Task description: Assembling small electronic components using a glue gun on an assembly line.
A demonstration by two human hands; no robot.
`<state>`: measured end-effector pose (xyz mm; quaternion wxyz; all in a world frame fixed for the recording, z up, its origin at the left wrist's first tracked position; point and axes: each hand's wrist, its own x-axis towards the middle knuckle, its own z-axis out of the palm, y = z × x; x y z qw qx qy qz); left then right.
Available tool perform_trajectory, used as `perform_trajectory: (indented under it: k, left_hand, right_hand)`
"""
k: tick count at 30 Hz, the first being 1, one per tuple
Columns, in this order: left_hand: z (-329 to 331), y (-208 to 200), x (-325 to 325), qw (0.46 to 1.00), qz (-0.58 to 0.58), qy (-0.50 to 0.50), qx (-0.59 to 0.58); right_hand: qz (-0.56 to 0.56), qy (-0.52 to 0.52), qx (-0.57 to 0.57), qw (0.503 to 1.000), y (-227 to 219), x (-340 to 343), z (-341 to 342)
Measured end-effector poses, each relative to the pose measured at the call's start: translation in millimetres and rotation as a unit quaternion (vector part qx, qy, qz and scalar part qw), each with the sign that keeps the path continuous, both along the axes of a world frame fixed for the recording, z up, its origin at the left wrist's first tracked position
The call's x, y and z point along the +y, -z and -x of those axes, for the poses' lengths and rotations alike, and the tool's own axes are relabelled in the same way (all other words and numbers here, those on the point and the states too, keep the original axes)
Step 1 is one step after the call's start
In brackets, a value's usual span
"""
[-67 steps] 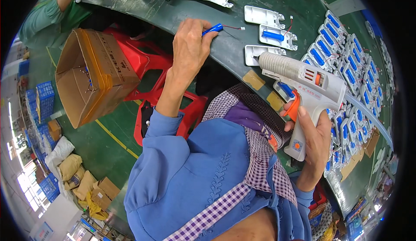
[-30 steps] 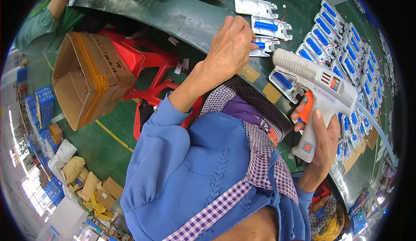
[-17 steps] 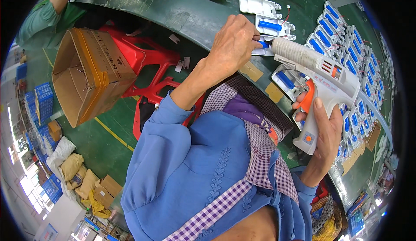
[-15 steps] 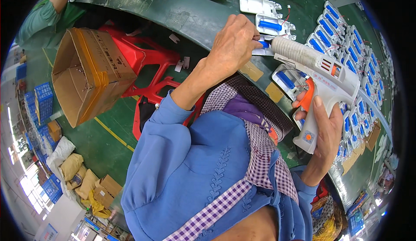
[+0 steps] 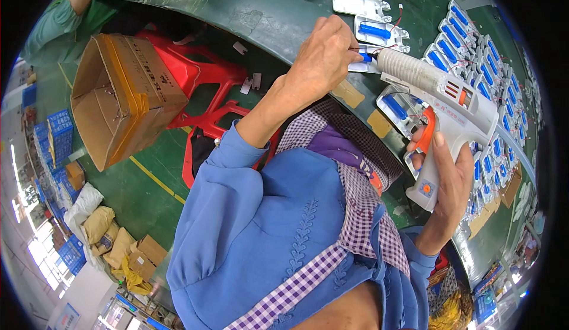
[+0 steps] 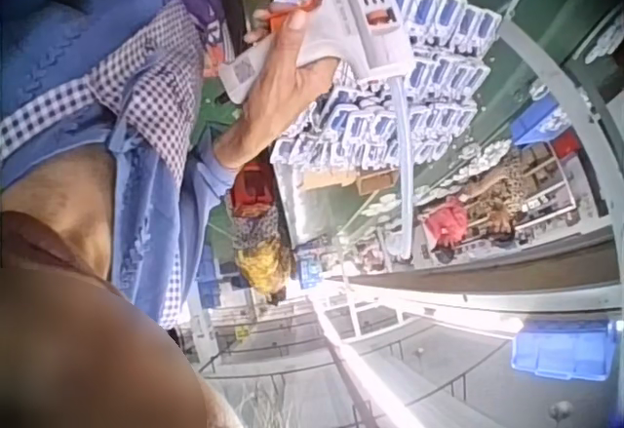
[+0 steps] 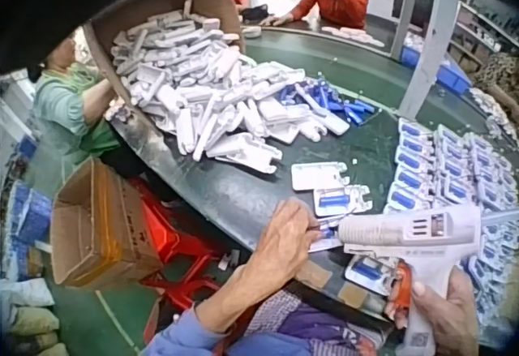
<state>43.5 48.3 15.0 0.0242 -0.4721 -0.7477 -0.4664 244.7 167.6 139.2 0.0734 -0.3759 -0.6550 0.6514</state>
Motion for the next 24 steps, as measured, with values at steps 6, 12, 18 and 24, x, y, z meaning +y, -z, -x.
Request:
perform_trajectory:
  k: [6,12,18,24]
  left_hand:
    - [1,-1,1,1.000,0.011,0.000,-0.007]
    - [1,0,2,1.000,0.014,0.002,-0.007]
    - [2,0,1,1.000,0.014,0.003,0.005]
    - [-3,-2,1,1.000,-0.002,0.021,0.014]
  right_hand:
    - [-0.007,0.011,-0.009,1.000,1,1,-8]
    - [0.001,0.001,-0.009,1.000,6,2,-14]
    - [0.004,-0.002,0.008,1.000,8,2,-19]
    - [0.070,0.050,0.092,0.992,1,-8,-20]
